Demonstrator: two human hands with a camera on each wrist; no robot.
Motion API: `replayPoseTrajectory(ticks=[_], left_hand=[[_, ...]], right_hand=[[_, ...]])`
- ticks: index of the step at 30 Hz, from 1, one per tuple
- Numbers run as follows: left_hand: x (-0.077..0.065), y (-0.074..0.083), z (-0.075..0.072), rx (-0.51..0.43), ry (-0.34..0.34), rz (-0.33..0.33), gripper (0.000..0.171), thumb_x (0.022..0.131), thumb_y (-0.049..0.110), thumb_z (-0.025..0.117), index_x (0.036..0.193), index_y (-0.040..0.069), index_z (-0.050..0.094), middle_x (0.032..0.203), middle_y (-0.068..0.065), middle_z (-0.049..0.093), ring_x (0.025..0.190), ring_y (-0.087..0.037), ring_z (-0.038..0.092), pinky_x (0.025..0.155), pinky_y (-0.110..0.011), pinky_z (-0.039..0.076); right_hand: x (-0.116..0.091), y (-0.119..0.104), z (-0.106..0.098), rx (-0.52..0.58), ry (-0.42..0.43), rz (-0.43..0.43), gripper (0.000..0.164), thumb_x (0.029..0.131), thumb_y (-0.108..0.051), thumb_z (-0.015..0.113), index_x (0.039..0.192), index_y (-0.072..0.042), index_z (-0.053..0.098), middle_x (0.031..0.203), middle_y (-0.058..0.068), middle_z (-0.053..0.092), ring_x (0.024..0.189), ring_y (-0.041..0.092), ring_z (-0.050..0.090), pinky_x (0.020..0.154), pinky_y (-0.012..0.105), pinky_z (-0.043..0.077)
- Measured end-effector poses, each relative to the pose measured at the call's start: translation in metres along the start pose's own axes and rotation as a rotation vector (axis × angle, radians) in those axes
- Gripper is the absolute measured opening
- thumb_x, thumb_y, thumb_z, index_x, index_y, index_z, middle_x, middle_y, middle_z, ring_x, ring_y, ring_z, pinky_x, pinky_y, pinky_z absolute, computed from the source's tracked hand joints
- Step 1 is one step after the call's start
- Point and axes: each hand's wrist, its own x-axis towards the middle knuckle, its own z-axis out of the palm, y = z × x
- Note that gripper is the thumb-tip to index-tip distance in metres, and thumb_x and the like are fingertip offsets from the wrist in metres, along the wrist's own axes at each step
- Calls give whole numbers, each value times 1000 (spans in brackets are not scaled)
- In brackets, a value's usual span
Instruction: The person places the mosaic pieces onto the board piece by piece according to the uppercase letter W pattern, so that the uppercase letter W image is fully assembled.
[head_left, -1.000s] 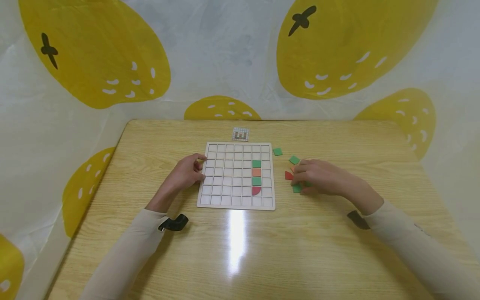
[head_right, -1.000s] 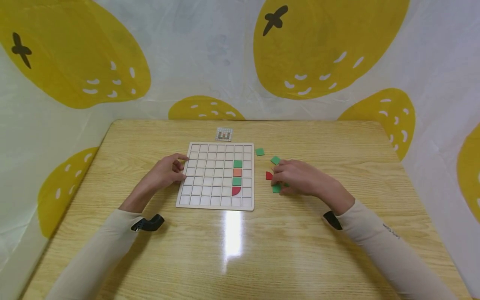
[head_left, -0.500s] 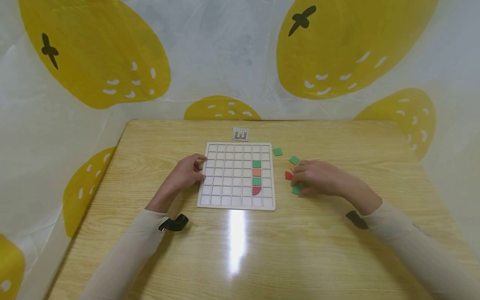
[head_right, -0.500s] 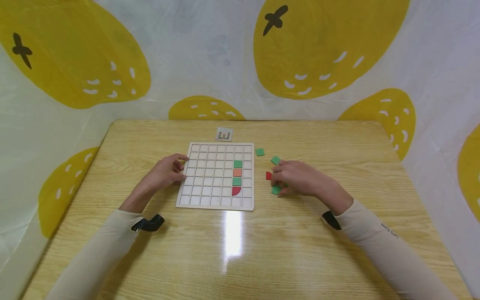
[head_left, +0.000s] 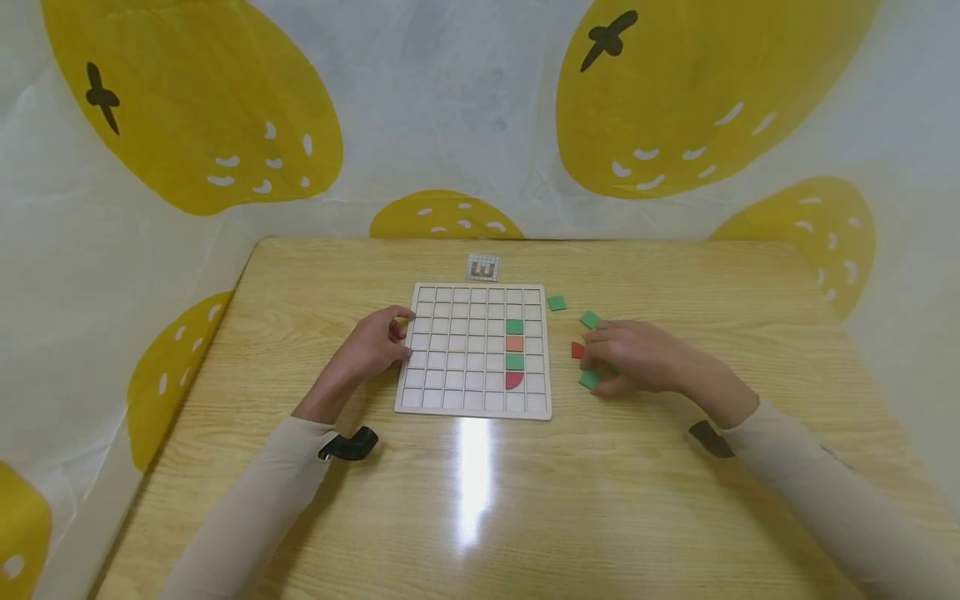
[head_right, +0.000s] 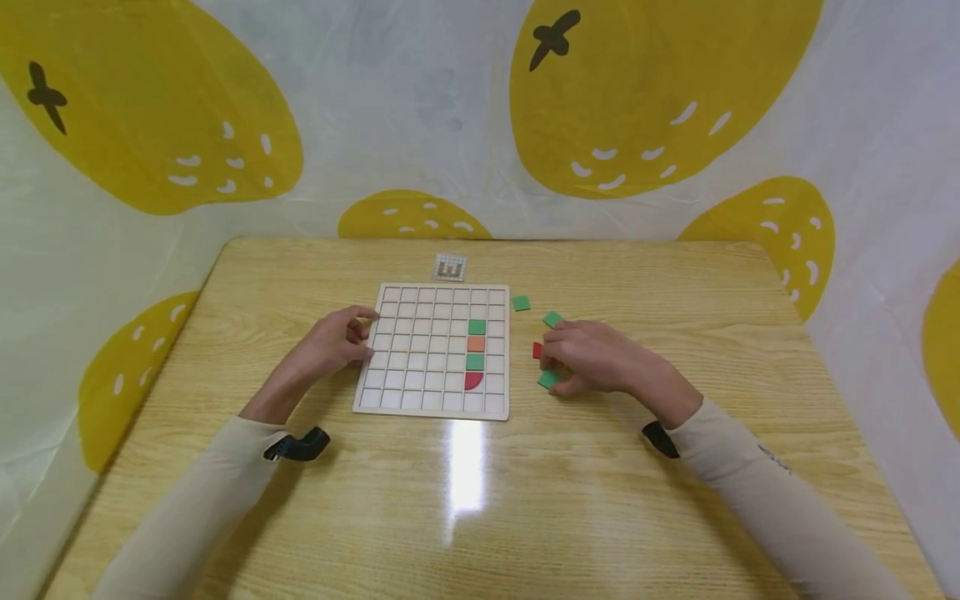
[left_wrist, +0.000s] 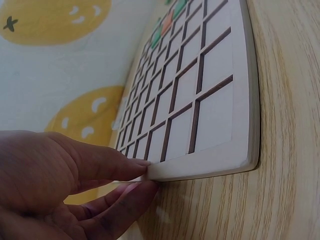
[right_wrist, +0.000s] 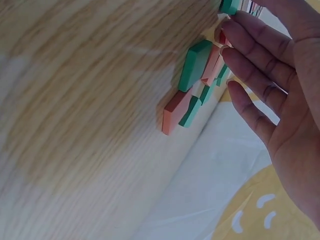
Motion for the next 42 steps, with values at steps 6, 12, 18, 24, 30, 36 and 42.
replayPoseTrajectory(ticks=[6, 12, 18, 24, 30, 36, 42], left_hand=[[0, -1, -1, -9, -5, 0, 60, 86, -8, 70, 142, -1, 51, 104, -18, 55, 90, -26, 51, 67, -30, 46], [0, -2, -1, -11, -7, 5, 59, 86, -7, 70, 142, -2, 51, 103, -18, 55, 90, -26, 51, 67, -30, 46], [0, -2, -1, -12, -5, 3, 59, 86, -7, 70, 141, -2, 51, 103, -18, 55, 89, -26, 51, 66, -30, 45], [-1, -1, -1, -24, -8, -5, 59, 86, -7, 71, 142, 0, 51, 103, -17, 55, 88, -25, 51, 65, -30, 46], [0, -1, 0, -16, -3, -9, 58, 87, -6, 70, 141, 1, 52, 104, -17, 55, 88, -25, 52, 65, -30, 45], [-1, 0, 0, 2, 0, 0, 58, 86, -6, 71, 141, 0, 52, 103, -17, 56, 88, -26, 52, 65, -30, 45], [0, 1, -1, -7, -1, -8, 58, 86, -6, 71, 141, 1, 52, 104, -17, 56, 88, -26, 51, 66, -30, 46]], right_hand=[[5, 1, -7, 26, 0, -18, 16, 82, -30, 83, 91, -21, 73, 76, -12, 57, 77, 6, 47, 68, 26, 45], [9, 1, -11, 37, 44, -49, 16, 81, -27, 83, 92, -24, 71, 75, -9, 58, 74, 3, 47, 66, 26, 45], [16, 0, -15, 30, 42, -48, 20, 80, -29, 84, 94, -24, 71, 77, -8, 59, 74, 4, 47, 62, 24, 43], [26, -4, -19, 48, -4, -24, 21, 80, -30, 84, 94, -22, 69, 79, -8, 60, 75, 7, 48, 63, 26, 41], [37, -8, -22, 47, -13, -25, 20, 81, -28, 82, 94, -21, 68, 79, -6, 58, 77, 10, 49, 65, 28, 42], [49, -11, -22, 62, -9, -53, 19, 84, -29, 81, 98, -19, 71, 84, -7, 64, 79, 9, 52, 67, 27, 45], [59, -14, -20, 41, 5, -79, 21, 84, -30, 79, 101, -19, 72, 91, -8, 66, 86, 10, 57, 71, 29, 49]])
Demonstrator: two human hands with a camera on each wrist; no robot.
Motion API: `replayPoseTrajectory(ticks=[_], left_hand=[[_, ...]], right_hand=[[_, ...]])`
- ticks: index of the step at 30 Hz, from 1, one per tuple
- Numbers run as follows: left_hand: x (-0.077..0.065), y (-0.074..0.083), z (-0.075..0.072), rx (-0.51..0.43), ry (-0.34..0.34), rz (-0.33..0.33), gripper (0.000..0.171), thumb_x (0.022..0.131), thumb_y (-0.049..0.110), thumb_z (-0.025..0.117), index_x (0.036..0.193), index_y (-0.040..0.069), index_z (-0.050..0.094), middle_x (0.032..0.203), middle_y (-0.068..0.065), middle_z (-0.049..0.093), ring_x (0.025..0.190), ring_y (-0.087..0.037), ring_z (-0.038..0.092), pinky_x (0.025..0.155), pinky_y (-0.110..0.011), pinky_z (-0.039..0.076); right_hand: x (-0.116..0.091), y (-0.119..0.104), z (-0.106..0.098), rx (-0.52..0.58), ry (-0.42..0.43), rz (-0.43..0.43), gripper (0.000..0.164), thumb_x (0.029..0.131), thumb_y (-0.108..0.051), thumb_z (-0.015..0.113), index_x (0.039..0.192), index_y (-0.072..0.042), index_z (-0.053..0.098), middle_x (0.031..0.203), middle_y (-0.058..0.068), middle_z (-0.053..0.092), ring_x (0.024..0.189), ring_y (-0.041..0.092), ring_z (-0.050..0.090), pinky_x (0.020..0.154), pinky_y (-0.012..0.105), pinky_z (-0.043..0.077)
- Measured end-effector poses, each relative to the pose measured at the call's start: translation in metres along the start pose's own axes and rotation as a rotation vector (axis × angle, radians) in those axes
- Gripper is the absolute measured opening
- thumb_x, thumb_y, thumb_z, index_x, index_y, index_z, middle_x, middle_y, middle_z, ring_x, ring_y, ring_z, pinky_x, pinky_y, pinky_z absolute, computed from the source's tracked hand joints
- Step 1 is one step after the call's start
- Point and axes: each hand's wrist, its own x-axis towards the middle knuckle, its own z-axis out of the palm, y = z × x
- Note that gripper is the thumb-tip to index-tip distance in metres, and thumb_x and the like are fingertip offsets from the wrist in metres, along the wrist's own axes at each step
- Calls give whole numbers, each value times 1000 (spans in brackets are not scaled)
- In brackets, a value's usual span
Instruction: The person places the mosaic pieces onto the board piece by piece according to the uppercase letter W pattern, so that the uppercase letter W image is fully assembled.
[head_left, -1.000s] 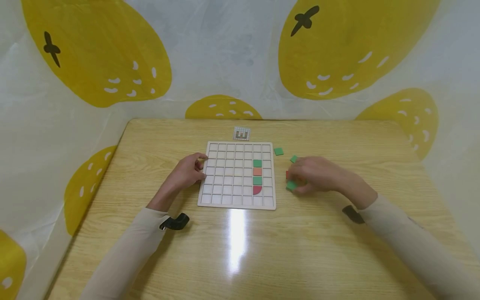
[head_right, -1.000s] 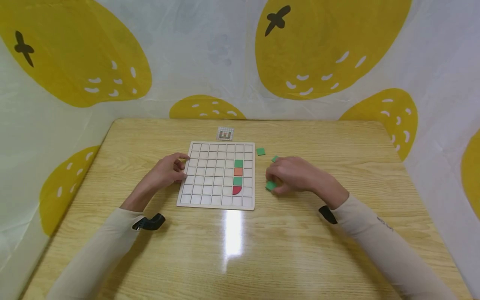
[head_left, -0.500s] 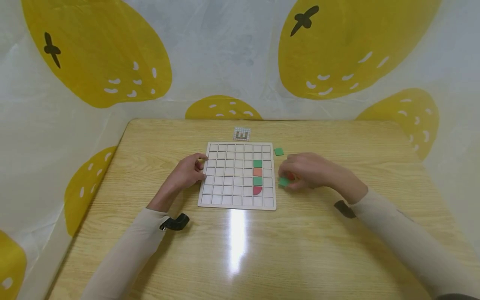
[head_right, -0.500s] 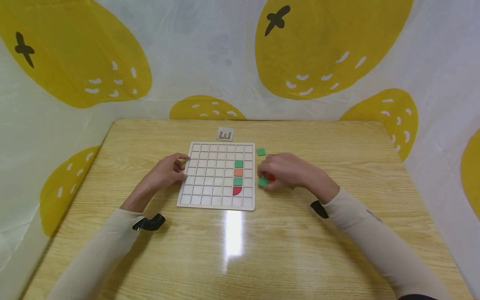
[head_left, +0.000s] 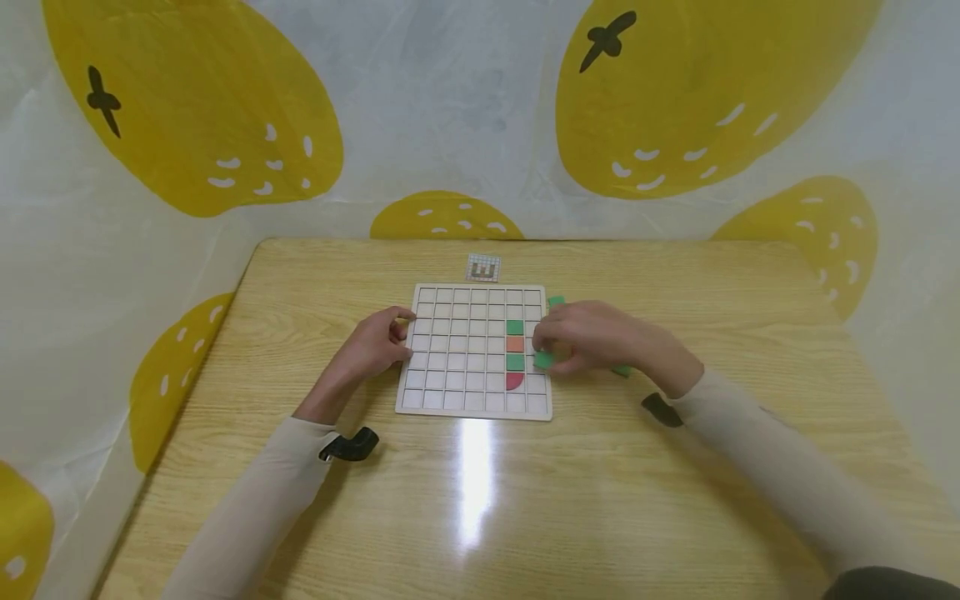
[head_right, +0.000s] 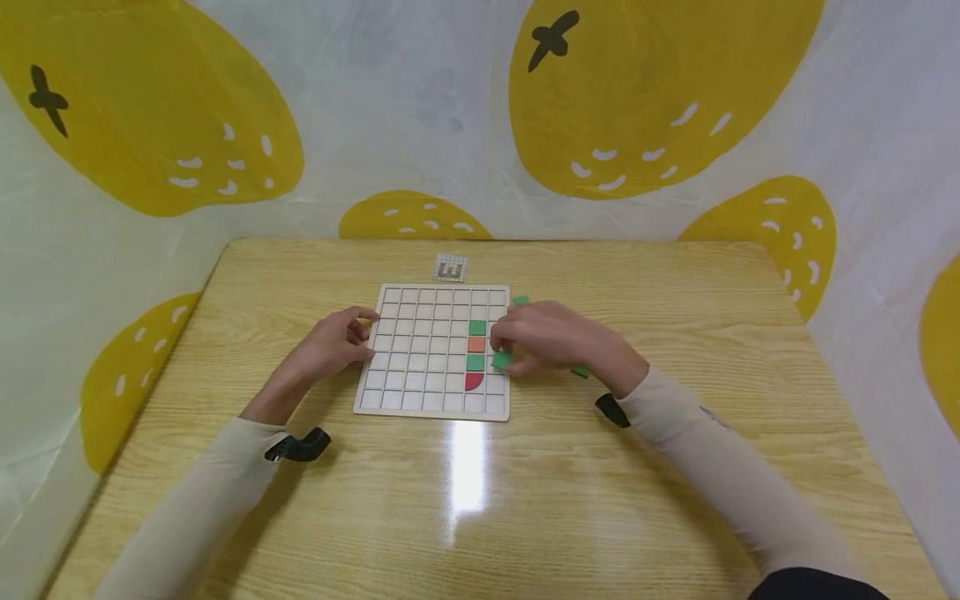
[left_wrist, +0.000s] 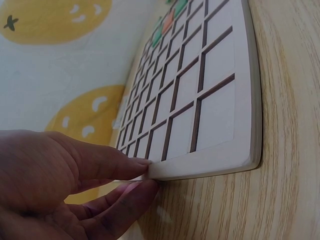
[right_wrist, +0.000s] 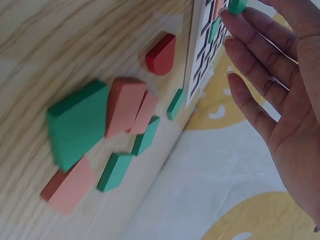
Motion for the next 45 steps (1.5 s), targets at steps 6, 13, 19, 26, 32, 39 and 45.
replayPoseTrajectory(ticks=[6, 13, 19, 26, 32, 39, 45], left_hand=[[0, 1, 0, -5, -3, 1, 59, 86, -7, 70, 141, 0, 51, 104, -18, 55, 87, -25, 51, 65, -30, 45], [-1, 2, -1, -12, -8, 0, 59, 86, -7, 70, 141, -1, 51, 104, -18, 55, 87, -25, 51, 65, -30, 46], [0, 1, -2, -18, -11, -3, 59, 87, -7, 70, 142, 0, 50, 105, -18, 55, 89, -25, 51, 66, -30, 47], [1, 1, -1, -14, -12, -12, 60, 87, -7, 70, 143, 1, 50, 105, -17, 55, 90, -26, 52, 67, -30, 48], [1, 0, -1, -11, -13, -10, 60, 87, -7, 70, 143, 1, 50, 105, -17, 55, 89, -25, 52, 66, -30, 47], [0, 2, -1, -16, -10, -11, 58, 87, -6, 70, 141, 1, 51, 104, -17, 55, 88, -25, 51, 65, -30, 46], [0, 3, -1, -7, -9, -5, 58, 87, -7, 69, 141, 0, 51, 104, -18, 55, 88, -26, 52, 64, -30, 47]], right_hand=[[9, -3, 1, 7, -16, -11, 22, 85, -31, 77, 102, -18, 73, 93, -8, 68, 89, 11, 58, 75, 30, 50], [18, -8, 1, 20, -1, -48, 21, 84, -30, 78, 101, -18, 72, 89, -9, 68, 86, 10, 58, 71, 29, 48], [26, -9, 4, 23, 25, -89, 18, 84, -27, 78, 99, -19, 73, 88, -10, 68, 84, 9, 57, 68, 28, 47], [36, -13, 5, 28, 5, -111, 18, 85, -29, 77, 98, -18, 71, 88, -7, 67, 85, 11, 57, 71, 29, 48], [45, -20, 6, 34, -5, -125, 25, 85, -34, 80, 99, -15, 71, 86, -4, 66, 83, 13, 55, 71, 29, 47], [54, -23, 11, -4, -38, -131, 29, 83, -39, 82, 98, -17, 70, 83, -5, 65, 81, 11, 53, 68, 29, 46], [61, -28, 13, -20, -87, -145, 21, 84, -34, 79, 96, -20, 68, 85, -7, 62, 85, 11, 53, 70, 30, 46]])
